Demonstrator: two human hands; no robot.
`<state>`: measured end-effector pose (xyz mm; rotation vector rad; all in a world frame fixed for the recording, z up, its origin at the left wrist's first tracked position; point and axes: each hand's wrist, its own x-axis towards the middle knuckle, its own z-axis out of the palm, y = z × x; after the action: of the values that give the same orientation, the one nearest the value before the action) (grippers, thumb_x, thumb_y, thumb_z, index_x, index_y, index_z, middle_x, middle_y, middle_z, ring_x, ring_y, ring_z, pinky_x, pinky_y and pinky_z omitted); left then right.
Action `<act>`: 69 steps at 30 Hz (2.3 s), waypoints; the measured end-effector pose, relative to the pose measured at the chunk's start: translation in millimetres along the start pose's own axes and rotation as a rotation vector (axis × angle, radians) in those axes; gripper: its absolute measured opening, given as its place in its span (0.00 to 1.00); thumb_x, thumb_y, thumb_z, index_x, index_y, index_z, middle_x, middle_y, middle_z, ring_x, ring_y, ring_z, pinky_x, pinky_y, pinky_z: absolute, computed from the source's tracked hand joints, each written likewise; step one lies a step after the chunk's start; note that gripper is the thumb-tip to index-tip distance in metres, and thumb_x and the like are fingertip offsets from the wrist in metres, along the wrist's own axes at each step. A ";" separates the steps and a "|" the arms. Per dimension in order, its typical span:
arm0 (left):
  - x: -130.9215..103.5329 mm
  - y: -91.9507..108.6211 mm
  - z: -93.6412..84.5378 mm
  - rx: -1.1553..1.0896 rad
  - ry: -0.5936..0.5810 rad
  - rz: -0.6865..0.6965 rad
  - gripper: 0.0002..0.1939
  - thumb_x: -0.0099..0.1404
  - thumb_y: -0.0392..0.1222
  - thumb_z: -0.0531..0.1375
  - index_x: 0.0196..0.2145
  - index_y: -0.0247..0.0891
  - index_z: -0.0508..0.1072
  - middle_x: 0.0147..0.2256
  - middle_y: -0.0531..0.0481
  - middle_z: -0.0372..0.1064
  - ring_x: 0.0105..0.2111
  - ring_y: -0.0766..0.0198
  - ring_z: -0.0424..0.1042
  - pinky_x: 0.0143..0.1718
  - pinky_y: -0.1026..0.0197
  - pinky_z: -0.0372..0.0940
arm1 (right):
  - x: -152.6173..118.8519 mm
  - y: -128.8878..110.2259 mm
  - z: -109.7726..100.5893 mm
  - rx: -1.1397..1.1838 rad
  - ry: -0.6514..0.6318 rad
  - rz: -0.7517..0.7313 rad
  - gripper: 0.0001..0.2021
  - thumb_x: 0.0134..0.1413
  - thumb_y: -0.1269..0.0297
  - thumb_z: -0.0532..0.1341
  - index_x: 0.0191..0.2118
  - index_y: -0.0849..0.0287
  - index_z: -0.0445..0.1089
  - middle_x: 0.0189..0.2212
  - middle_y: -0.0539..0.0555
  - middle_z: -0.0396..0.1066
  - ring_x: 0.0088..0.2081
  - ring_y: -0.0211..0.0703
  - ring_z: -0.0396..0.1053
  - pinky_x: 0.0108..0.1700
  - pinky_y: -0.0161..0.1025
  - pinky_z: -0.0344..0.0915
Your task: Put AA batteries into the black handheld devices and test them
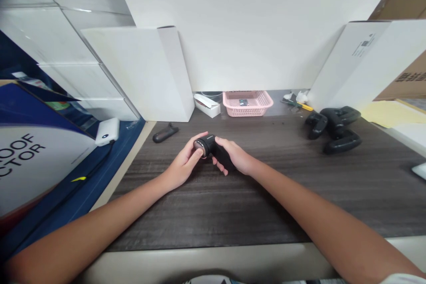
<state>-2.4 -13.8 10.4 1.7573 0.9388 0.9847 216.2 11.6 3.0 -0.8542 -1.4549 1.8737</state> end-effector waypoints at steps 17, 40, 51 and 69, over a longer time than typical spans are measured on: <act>2.9 -7.7 0.4 -0.168 -0.003 -0.017 0.32 0.76 0.56 0.59 0.71 0.44 0.61 0.52 0.45 0.70 0.44 0.60 0.69 0.51 0.58 0.69 | 0.5 1.0 -1.4 0.047 -0.020 0.001 0.33 0.70 0.38 0.50 0.35 0.64 0.76 0.23 0.56 0.74 0.16 0.39 0.65 0.19 0.36 0.64; 14.9 -10.0 -7.7 -0.395 0.427 -0.105 0.33 0.76 0.67 0.52 0.22 0.40 0.54 0.22 0.55 0.49 0.23 0.67 0.55 0.26 0.62 0.53 | 2.4 -5.6 -7.5 0.430 0.014 -0.034 0.28 0.71 0.40 0.47 0.36 0.59 0.69 0.29 0.55 0.72 0.21 0.40 0.64 0.20 0.37 0.62; 4.5 17.1 -8.8 -0.869 -0.292 -0.369 0.40 0.72 0.75 0.45 0.17 0.39 0.50 0.18 0.56 0.40 0.18 0.69 0.45 0.20 0.62 0.44 | 4.1 -2.0 -1.4 0.472 0.153 -0.135 0.24 0.68 0.46 0.47 0.36 0.60 0.70 0.30 0.56 0.69 0.23 0.41 0.62 0.20 0.38 0.59; -12.1 28.8 -15.4 -0.929 -1.051 -0.726 0.51 0.26 0.91 0.19 0.12 0.45 0.56 0.09 0.52 0.35 0.09 0.67 0.39 0.10 0.59 0.31 | 3.8 -0.5 0.7 0.371 0.136 -0.096 0.23 0.68 0.46 0.49 0.38 0.59 0.71 0.30 0.57 0.72 0.24 0.43 0.64 0.21 0.39 0.62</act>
<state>-15.8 -28.7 38.8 0.7776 0.2518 -0.0863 213.5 14.3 3.1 -0.7026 -1.0045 1.8918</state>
